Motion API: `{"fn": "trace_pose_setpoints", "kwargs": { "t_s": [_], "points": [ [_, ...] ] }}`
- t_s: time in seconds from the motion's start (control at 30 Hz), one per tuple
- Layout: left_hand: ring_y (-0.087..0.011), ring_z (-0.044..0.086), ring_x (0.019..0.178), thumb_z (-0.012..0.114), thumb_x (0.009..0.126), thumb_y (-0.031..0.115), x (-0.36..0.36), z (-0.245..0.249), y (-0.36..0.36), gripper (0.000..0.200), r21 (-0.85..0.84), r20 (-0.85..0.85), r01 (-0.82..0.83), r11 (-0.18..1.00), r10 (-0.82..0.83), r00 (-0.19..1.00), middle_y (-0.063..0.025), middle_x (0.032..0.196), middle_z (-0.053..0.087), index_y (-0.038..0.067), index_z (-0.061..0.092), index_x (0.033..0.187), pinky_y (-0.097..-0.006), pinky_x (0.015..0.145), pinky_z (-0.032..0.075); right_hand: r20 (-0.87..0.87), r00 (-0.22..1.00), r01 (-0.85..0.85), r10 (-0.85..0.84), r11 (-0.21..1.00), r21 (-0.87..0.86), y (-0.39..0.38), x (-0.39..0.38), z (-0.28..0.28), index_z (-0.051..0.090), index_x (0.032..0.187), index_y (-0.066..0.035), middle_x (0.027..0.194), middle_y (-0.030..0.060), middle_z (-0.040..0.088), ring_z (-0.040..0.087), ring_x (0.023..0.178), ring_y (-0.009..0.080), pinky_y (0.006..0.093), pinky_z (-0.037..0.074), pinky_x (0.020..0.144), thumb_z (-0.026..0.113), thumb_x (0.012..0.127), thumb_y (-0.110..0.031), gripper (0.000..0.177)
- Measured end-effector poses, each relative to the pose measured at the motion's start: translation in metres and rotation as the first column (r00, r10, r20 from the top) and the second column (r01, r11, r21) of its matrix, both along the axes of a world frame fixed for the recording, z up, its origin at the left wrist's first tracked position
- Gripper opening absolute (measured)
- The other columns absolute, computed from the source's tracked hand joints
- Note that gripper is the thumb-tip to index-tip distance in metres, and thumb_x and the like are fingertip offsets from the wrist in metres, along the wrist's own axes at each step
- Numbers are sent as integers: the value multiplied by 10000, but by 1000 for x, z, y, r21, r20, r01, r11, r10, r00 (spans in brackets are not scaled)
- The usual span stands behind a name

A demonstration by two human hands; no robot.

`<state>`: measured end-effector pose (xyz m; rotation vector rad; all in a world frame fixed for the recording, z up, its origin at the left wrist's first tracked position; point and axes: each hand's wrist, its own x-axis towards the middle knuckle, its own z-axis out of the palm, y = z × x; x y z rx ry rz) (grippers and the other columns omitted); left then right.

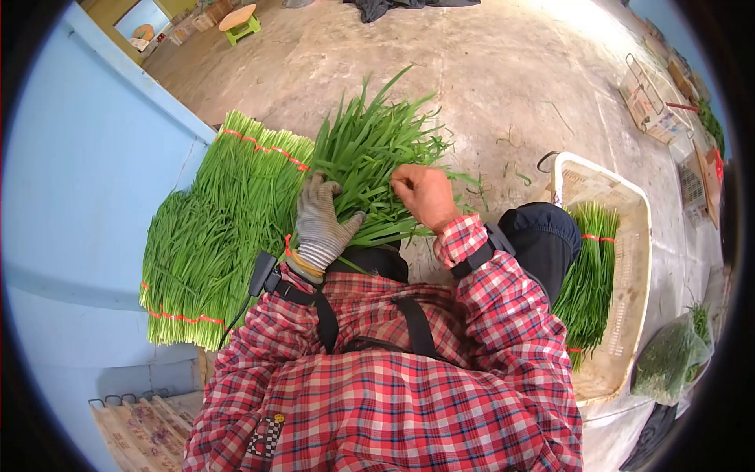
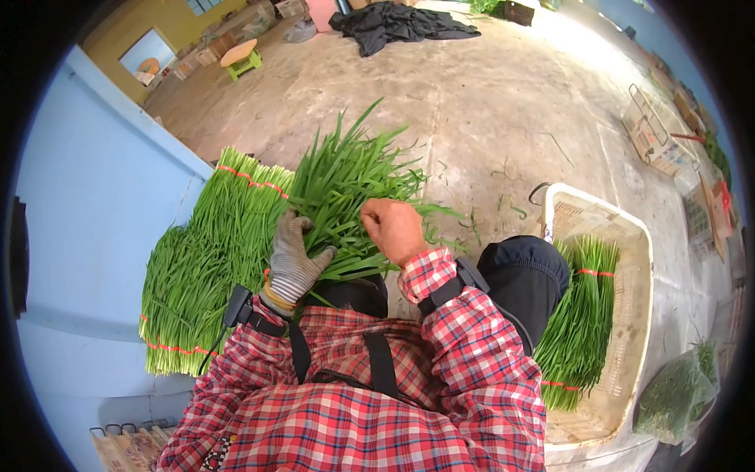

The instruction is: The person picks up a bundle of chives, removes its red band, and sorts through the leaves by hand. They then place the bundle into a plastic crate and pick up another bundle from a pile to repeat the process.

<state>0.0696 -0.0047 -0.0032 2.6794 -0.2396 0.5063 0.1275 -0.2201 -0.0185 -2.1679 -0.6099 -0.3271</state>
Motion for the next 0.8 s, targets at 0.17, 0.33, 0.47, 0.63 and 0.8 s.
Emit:
{"fn": "trace_pose_setpoints", "kwargs": {
  "t_s": [0.17, 0.33, 0.47, 0.63, 0.8],
  "points": [
    [-452, 355, 1275, 813, 661, 278, -3, 2, -5, 606, 92, 18, -35, 995, 34, 999, -277, 1374, 383, 59, 490, 1124, -513, 1066, 291, 122, 875, 403, -468, 846, 350, -21, 13, -27, 670, 924, -43, 788, 101, 645, 615, 710, 259, 356, 485, 669, 548, 807, 7, 177],
    [-453, 344, 1283, 810, 661, 291, -1, -1, -6, 624, 120, 22, -28, 992, 26, 999, -278, 1381, 376, 67, 483, 1144, -532, 1067, 275, -255, 956, 209, -145, 946, 247, 1, -1, 3, 678, 927, -52, 803, 108, 668, 637, 704, 245, 359, 502, 670, 671, 804, -194, 187],
    [-444, 345, 1283, 808, 659, 294, -2, 0, -11, 643, 153, 59, -11, 988, 2, 998, -270, 1385, 374, 71, 469, 1159, -534, 1062, 282, -455, 889, 252, -45, 878, 407, 21, 12, -4, 689, 830, -27, 643, 55, 634, 574, 585, 117, 294, 481, 592, 686, 791, -157, 136],
    [-444, 344, 1282, 801, 663, 301, -5, 0, -13, 657, 182, 37, -32, 983, 26, 999, -263, 1382, 378, 71, 455, 1172, -543, 1056, 284, -555, 820, 306, 137, 716, 628, 22, 7, -28, 663, 803, -31, 688, -19, 620, 505, 562, 61, 237, 416, 524, 660, 825, -90, 63],
    [-456, 331, 1288, 773, 695, 328, -3, -2, -16, 655, 303, 10, -28, 953, 26, 1000, -253, 1391, 372, 70, 442, 1198, -573, 1063, 251, -513, 714, 435, 477, 273, 858, -3, 9, -22, 638, 987, -92, 794, -21, 645, 567, 623, 39, 199, 443, 548, 626, 867, -130, 126]
  ]
}}
